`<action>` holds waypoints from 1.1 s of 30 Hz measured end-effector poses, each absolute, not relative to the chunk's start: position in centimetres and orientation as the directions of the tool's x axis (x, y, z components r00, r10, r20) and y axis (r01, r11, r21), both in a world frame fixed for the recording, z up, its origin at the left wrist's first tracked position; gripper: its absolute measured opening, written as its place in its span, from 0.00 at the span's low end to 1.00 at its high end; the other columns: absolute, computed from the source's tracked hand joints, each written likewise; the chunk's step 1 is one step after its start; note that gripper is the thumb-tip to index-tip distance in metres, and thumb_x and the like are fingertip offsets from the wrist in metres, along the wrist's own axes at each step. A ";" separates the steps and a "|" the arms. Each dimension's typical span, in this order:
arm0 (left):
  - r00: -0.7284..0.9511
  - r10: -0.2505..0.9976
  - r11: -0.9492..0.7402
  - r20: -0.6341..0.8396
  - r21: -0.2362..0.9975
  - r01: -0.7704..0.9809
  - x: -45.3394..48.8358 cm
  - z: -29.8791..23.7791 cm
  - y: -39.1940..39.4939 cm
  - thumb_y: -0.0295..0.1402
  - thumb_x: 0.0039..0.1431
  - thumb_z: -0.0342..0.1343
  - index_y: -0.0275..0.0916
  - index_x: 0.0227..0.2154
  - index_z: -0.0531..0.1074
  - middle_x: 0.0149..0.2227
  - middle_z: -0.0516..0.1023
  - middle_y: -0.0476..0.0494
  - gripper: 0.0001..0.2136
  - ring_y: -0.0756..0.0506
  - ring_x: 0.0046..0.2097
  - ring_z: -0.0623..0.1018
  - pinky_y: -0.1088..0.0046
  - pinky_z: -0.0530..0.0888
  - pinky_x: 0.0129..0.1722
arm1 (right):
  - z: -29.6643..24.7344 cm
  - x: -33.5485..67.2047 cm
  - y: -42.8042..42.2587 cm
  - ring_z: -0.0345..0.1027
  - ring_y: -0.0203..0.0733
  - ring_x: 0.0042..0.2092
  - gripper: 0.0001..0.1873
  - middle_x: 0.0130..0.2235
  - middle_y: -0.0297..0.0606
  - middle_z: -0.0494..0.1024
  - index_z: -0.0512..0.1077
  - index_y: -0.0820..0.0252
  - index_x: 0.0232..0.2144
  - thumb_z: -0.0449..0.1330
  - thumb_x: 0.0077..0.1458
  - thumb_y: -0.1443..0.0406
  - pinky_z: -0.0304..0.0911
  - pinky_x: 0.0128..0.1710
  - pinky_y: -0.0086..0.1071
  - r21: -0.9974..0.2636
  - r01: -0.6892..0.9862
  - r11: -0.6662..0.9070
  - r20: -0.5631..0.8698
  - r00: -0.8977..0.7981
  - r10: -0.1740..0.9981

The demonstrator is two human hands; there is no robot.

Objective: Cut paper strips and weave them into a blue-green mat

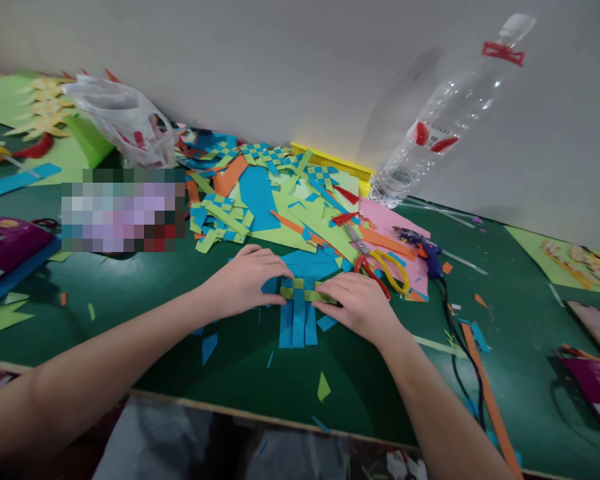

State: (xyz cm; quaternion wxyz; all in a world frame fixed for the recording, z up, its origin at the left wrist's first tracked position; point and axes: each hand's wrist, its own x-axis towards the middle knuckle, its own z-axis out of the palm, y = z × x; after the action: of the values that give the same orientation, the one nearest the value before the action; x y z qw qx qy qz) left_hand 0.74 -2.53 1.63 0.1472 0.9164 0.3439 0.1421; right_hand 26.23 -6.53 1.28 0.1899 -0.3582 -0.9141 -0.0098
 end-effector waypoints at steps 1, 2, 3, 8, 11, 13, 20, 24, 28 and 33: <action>0.723 0.671 -0.722 0.164 0.368 0.587 0.8 1.6 -2.6 0.45 0.52 0.62 0.45 0.42 0.74 0.45 0.77 0.50 0.16 0.44 0.49 0.73 0.63 0.59 0.52 | 1.3 26.2 -6.5 0.73 0.42 0.37 0.13 0.35 0.39 0.81 0.75 0.61 0.37 0.59 0.59 0.57 0.65 0.36 0.34 -0.118 0.660 0.742 0.353 -0.671 0.652; 0.722 0.672 -0.722 0.168 0.365 0.587 0.8 1.7 -2.6 0.45 0.52 0.62 0.45 0.42 0.74 0.45 0.78 0.49 0.16 0.44 0.49 0.73 0.63 0.59 0.52 | 1.2 26.2 -6.5 0.73 0.42 0.37 0.13 0.35 0.39 0.81 0.75 0.61 0.37 0.59 0.59 0.57 0.65 0.36 0.35 -0.118 0.661 0.741 0.352 -0.670 0.653; 0.720 0.672 -0.723 0.171 0.360 0.589 0.8 1.7 -2.6 0.46 0.52 0.62 0.44 0.42 0.74 0.45 0.78 0.49 0.16 0.44 0.49 0.73 0.63 0.59 0.52 | 1.2 26.2 -6.5 0.73 0.42 0.38 0.14 0.35 0.40 0.81 0.75 0.61 0.38 0.59 0.59 0.56 0.65 0.37 0.35 -0.119 0.661 0.741 0.353 -0.669 0.654; 0.727 0.665 -0.734 0.174 0.331 0.593 0.7 1.6 -2.6 0.47 0.56 0.58 0.44 0.42 0.74 0.46 0.77 0.47 0.16 0.43 0.49 0.73 0.63 0.60 0.51 | 0.9 25.9 -6.7 0.73 0.43 0.37 0.14 0.34 0.40 0.80 0.74 0.60 0.37 0.58 0.59 0.56 0.65 0.37 0.35 -0.144 0.678 0.720 0.418 -0.618 0.666; 0.726 0.663 -0.736 0.181 0.333 0.589 0.7 1.6 -2.5 0.45 0.59 0.56 0.44 0.43 0.73 0.45 0.77 0.47 0.14 0.44 0.49 0.73 0.64 0.60 0.51 | 1.0 25.7 -6.7 0.73 0.43 0.39 0.08 0.36 0.41 0.80 0.73 0.60 0.37 0.56 0.61 0.62 0.66 0.40 0.36 -0.187 0.692 0.697 0.491 -0.549 0.677; 0.721 0.669 -0.731 0.181 0.336 0.594 0.8 1.7 -2.5 0.44 0.60 0.55 0.44 0.43 0.73 0.45 0.77 0.47 0.13 0.44 0.48 0.73 0.64 0.60 0.51 | 1.1 25.7 -6.6 0.72 0.44 0.42 0.08 0.39 0.42 0.79 0.72 0.59 0.40 0.55 0.61 0.63 0.67 0.44 0.38 -0.215 0.696 0.685 0.513 -0.516 0.686; 0.718 0.673 -0.730 0.175 0.315 0.607 0.9 1.1 -2.6 0.43 0.59 0.57 0.44 0.42 0.74 0.43 0.77 0.48 0.13 0.44 0.47 0.74 0.64 0.61 0.50 | 1.1 25.5 -6.3 0.67 0.48 0.53 0.17 0.48 0.45 0.77 0.68 0.59 0.50 0.56 0.60 0.58 0.59 0.57 0.48 -0.247 0.662 0.708 0.344 -0.623 0.702; 0.726 0.665 -0.736 0.173 0.312 0.600 0.9 0.8 -2.5 0.43 0.58 0.57 0.43 0.42 0.74 0.43 0.77 0.48 0.13 0.44 0.47 0.74 0.64 0.60 0.49 | 1.1 25.4 -6.4 0.65 0.48 0.55 0.18 0.49 0.45 0.76 0.68 0.60 0.49 0.55 0.61 0.57 0.56 0.59 0.48 -0.262 0.660 0.704 0.289 -0.642 0.710; 0.728 0.666 -0.736 0.163 0.304 0.606 0.9 0.8 -2.5 0.43 0.59 0.57 0.43 0.42 0.73 0.44 0.76 0.48 0.12 0.44 0.47 0.73 0.65 0.60 0.49 | 1.2 25.3 -6.5 0.65 0.47 0.55 0.18 0.49 0.43 0.76 0.69 0.60 0.49 0.55 0.61 0.57 0.52 0.61 0.48 -0.261 0.655 0.709 0.275 -0.654 0.705; 0.735 0.660 -0.742 0.159 0.292 0.603 0.9 0.7 -2.4 0.45 0.60 0.55 0.43 0.42 0.73 0.44 0.76 0.47 0.13 0.44 0.47 0.73 0.65 0.60 0.49 | 1.3 25.3 -6.4 0.65 0.48 0.55 0.16 0.50 0.43 0.76 0.71 0.59 0.46 0.55 0.61 0.57 0.50 0.62 0.50 -0.257 0.644 0.720 0.271 -0.667 0.694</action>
State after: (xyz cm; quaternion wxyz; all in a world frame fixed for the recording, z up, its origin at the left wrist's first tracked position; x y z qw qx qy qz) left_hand 0.87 -2.42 0.74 0.1110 0.9247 0.3414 0.1271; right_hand 25.33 -6.41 1.31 0.1770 -0.3673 -0.9104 0.0700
